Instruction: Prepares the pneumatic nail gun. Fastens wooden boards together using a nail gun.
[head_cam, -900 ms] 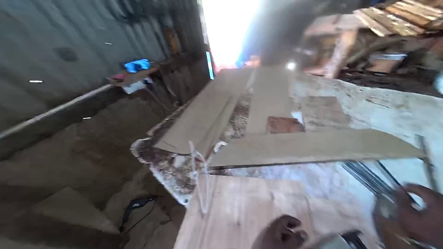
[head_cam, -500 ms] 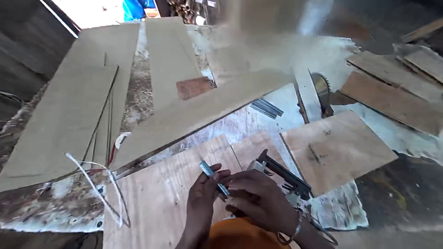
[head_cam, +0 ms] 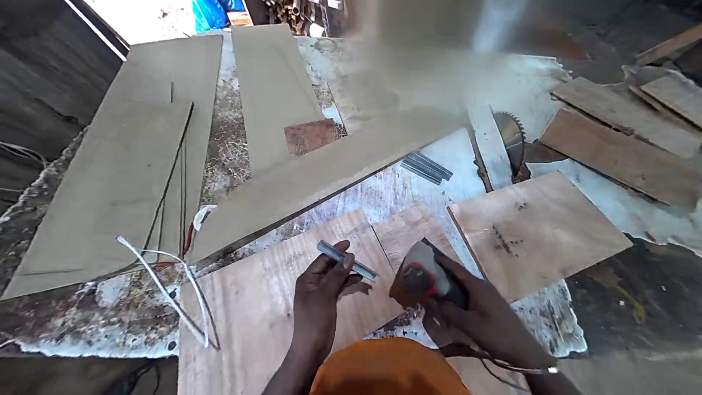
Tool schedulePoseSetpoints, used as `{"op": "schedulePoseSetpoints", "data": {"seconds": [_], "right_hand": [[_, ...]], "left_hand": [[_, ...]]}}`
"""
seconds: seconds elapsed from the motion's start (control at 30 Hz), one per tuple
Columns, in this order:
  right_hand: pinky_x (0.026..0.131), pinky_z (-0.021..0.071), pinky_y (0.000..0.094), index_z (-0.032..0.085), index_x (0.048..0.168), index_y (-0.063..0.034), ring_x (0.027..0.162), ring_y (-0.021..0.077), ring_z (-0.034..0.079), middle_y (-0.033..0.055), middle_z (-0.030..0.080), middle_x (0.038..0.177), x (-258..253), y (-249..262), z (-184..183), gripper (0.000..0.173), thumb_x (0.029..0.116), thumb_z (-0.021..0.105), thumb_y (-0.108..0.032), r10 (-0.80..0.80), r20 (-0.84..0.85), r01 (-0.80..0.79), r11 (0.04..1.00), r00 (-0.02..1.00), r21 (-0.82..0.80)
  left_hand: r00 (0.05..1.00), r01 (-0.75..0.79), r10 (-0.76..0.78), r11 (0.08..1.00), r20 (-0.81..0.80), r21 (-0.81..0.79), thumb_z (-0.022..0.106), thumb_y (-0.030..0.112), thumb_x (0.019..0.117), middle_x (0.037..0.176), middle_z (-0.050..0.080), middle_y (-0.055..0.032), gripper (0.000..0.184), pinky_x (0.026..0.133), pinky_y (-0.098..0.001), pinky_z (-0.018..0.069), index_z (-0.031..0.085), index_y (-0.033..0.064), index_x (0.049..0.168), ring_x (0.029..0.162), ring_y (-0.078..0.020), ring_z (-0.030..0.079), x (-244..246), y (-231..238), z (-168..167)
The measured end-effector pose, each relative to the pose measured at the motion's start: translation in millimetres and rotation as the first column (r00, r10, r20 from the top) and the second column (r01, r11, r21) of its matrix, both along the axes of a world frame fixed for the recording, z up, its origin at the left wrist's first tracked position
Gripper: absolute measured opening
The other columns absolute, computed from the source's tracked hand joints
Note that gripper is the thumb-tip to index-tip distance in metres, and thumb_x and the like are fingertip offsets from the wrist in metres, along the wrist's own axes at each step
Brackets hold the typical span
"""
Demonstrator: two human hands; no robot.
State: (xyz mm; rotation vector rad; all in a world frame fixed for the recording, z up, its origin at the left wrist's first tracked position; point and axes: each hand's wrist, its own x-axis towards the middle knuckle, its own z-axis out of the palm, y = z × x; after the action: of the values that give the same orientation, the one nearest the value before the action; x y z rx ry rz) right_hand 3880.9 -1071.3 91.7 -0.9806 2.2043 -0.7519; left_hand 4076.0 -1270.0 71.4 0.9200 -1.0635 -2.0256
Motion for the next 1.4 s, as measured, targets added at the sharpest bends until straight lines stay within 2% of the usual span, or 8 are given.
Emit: {"op": "schedulePoseSetpoints", "data": {"seconds": [0.1, 0.33, 0.6, 0.73, 0.9, 1.2, 1.3, 1.4], "right_hand": [[0.065, 0.0599, 0.0302, 0.068, 0.114, -0.0159, 0.074, 0.0075, 0.067, -0.0027, 0.071, 0.091, -4, 19, 52, 0.029, 0.0897, 0.074, -0.030, 0.055, 0.185, 0.021, 0.923, 0.981, -0.385], [0.073, 0.0560, 0.0201, 0.074, 0.118, -0.0230, 0.080, -0.0006, 0.066, -0.0096, 0.073, 0.093, 15, 18, 83, 0.024, 0.1026, 0.061, -0.036, 0.337, 0.390, 0.122, 0.604, 0.857, -0.788], [0.084, 0.0555, 0.0235, 0.072, 0.126, -0.0212, 0.091, 0.0020, 0.069, -0.0074, 0.076, 0.102, 13, 16, 61, 0.041, 0.1007, 0.057, -0.049, 0.521, 0.408, 0.156, 0.459, 0.750, -0.874], [0.074, 0.0576, 0.0328, 0.070, 0.121, -0.0098, 0.075, 0.0111, 0.068, 0.0001, 0.072, 0.085, 2, 21, 50, 0.044, 0.0950, 0.066, -0.046, 0.610, 0.523, 0.357, 0.382, 0.596, -0.852], [0.074, 0.0577, 0.0342, 0.067, 0.125, -0.0096, 0.074, 0.0145, 0.068, 0.0012, 0.071, 0.083, 14, 2, 73, 0.048, 0.0988, 0.060, -0.048, 0.592, 0.493, 0.416, 0.274, 0.638, -0.867], [0.079, 0.0560, 0.0287, 0.067, 0.131, -0.0170, 0.080, 0.0092, 0.068, -0.0031, 0.073, 0.090, 34, -13, 62, 0.047, 0.0972, 0.063, -0.049, 0.573, 0.469, 0.369, 0.289, 0.672, -0.883], [0.083, 0.0552, 0.0293, 0.068, 0.129, -0.0149, 0.080, 0.0090, 0.068, -0.0026, 0.073, 0.089, 25, -12, 61, 0.047, 0.0974, 0.062, -0.049, 0.626, 0.452, 0.384, 0.252, 0.635, -0.888], [0.083, 0.0560, 0.0279, 0.073, 0.119, -0.0115, 0.083, 0.0080, 0.070, -0.0025, 0.075, 0.088, 11, -1, 59, 0.047, 0.0970, 0.060, -0.050, 0.694, 0.450, 0.420, 0.230, 0.562, -0.878]], "left_hand": [[0.997, 0.021, -0.027, 0.996, -0.067, -0.085, 0.062, 0.005, 0.0987, 0.106, 0.072, -0.0178, 0.034, 0.083, -0.0409, 0.0641, 0.062, -0.0040, 0.132, 0.090, -0.0262, 0.074, -2, -5, 10], [0.881, 0.071, -0.248, 0.911, -0.404, -0.406, 0.060, 0.014, 0.1031, 0.116, 0.074, -0.0137, 0.037, 0.092, -0.0422, 0.0625, 0.054, 0.0139, 0.140, 0.104, -0.0270, 0.074, -23, 8, 70], [0.815, 0.124, -0.421, 0.798, -0.399, -0.589, 0.058, 0.014, 0.1044, 0.109, 0.072, -0.0141, 0.023, 0.089, -0.0405, 0.0634, 0.059, 0.0058, 0.126, 0.099, -0.0263, 0.073, -28, 13, 120], [0.892, 0.086, -0.381, 0.672, -0.244, -0.735, 0.048, 0.027, 0.1073, 0.098, 0.062, 0.0004, 0.019, 0.075, -0.0250, 0.0553, 0.054, 0.0145, 0.121, 0.086, -0.0073, 0.063, -29, 26, 101], [0.955, 0.282, -0.188, 0.347, 0.228, -0.895, 0.081, 0.048, 0.0840, 0.109, 0.067, -0.0075, 0.058, 0.075, -0.0292, 0.0584, 0.066, 0.0093, 0.125, 0.094, -0.0131, 0.065, -33, 46, 84], [0.978, 0.028, 0.209, -0.079, 0.011, -0.996, 0.070, 0.048, 0.0878, 0.087, 0.073, -0.0072, 0.047, 0.070, -0.0291, 0.0569, 0.075, 0.0050, 0.108, 0.078, -0.0162, 0.069, -51, 34, 65], [0.957, 0.135, 0.266, -0.054, 0.116, -0.989, 0.068, 0.070, 0.0844, 0.083, 0.072, -0.0053, 0.062, 0.065, -0.0327, 0.0564, 0.077, 0.0101, 0.098, 0.075, -0.0172, 0.068, -42, 32, 68], [0.948, 0.291, 0.100, 0.116, 0.302, -0.950, 0.072, 0.075, 0.0773, 0.102, 0.074, -0.0144, 0.083, 0.076, -0.0436, 0.0593, 0.072, 0.0066, 0.123, 0.089, -0.0264, 0.071, -16, 35, 90]]}}
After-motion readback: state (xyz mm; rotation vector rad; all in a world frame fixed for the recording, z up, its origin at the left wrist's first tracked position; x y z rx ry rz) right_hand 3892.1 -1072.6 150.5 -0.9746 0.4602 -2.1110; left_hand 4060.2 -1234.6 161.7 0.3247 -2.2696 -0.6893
